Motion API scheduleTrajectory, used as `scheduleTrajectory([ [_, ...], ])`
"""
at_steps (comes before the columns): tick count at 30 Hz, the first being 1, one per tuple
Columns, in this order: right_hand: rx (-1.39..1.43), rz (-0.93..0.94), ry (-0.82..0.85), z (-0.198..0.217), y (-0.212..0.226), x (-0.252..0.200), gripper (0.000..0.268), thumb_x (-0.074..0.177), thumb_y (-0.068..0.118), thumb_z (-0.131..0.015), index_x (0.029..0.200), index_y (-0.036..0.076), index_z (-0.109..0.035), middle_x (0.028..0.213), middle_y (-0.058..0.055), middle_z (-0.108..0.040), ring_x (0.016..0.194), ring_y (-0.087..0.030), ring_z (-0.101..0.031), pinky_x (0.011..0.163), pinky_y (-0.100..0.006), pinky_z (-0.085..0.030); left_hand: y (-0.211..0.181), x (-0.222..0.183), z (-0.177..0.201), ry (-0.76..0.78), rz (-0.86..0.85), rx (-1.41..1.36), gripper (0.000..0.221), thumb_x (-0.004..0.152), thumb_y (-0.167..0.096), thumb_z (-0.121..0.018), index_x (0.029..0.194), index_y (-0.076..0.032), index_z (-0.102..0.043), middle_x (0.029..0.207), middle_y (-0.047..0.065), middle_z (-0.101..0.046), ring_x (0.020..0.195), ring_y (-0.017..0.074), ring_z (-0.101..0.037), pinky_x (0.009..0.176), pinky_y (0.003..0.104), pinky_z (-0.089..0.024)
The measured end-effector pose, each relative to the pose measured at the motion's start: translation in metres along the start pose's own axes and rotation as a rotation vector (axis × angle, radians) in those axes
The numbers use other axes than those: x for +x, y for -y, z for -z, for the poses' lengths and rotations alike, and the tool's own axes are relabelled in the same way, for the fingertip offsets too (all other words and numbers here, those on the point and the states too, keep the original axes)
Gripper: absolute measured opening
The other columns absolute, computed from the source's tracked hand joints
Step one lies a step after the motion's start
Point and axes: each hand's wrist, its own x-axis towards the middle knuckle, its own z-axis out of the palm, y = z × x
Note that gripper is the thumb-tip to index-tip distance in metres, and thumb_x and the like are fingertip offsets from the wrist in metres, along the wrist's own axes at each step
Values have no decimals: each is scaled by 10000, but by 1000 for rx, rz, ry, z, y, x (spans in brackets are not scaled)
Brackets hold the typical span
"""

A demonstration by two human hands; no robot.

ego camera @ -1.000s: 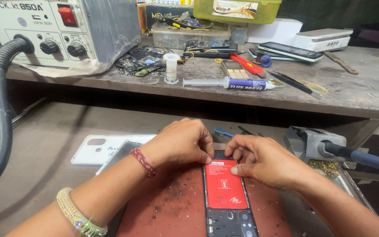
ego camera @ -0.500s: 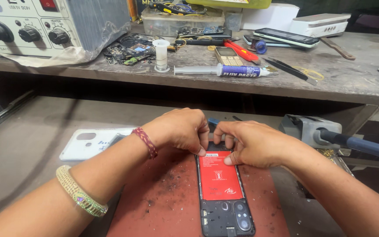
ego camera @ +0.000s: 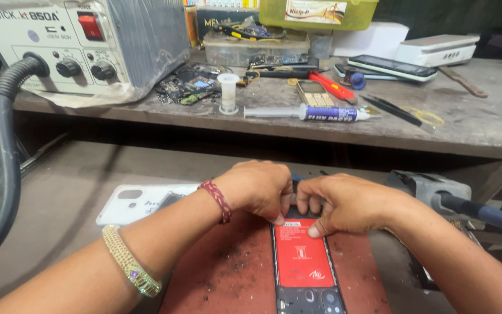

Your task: The person installs a new red battery into a disassembled smartphone chassis. They carefully align the battery within the frame and press it down to secure it. The person then uses a small screwdriver to tighten screws on the internal metal shielding plate to complete the assembly.

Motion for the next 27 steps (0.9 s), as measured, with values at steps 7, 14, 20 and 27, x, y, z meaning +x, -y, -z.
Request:
scheduleTrajectory([
  [7, 47, 63, -11, -1, -10, -3, 220, 802, 234, -791, 957, 116, -688, 826, -22, -665, 720, -142, -630, 668, -330, -526, 18, 9, -4, 29, -70, -171, 142, 714, -218, -847, 848, -179, -819, 908, 36, -810, 902, 187, -764, 801, 338, -579],
  [14, 45, 127, -49, -2, -12, -4, 138, 803, 136, -705, 937, 110, -688, 771, -19, -688, 738, -146, -635, 692, -329, -521, 19, 4, -1, 25, -62, -173, 148, 683, -214, -856, 826, -198, -822, 868, 16, -811, 867, 174, -765, 787, 330, -572],
  [20, 44, 91, -54, -4, -10, -4, 145, 791, 159, -743, 927, 125, -705, 761, -21, -665, 733, -149, -617, 683, -320, -507, 20, -1, -6, -28, -99, -203, 126, 683, -200, -856, 802, -186, -817, 852, 4, -809, 850, 166, -762, 775, 327, -569],
  [27, 106, 32, -77, -5, -12, -1, 290, 791, 185, -795, 1035, 137, -645, 757, -4, -664, 698, -133, -609, 637, -313, -502, 18, 3, -9, -2, -33, -248, 254, 688, -212, -882, 905, -154, -762, 846, -14, -778, 861, 167, -756, 781, 325, -576],
])
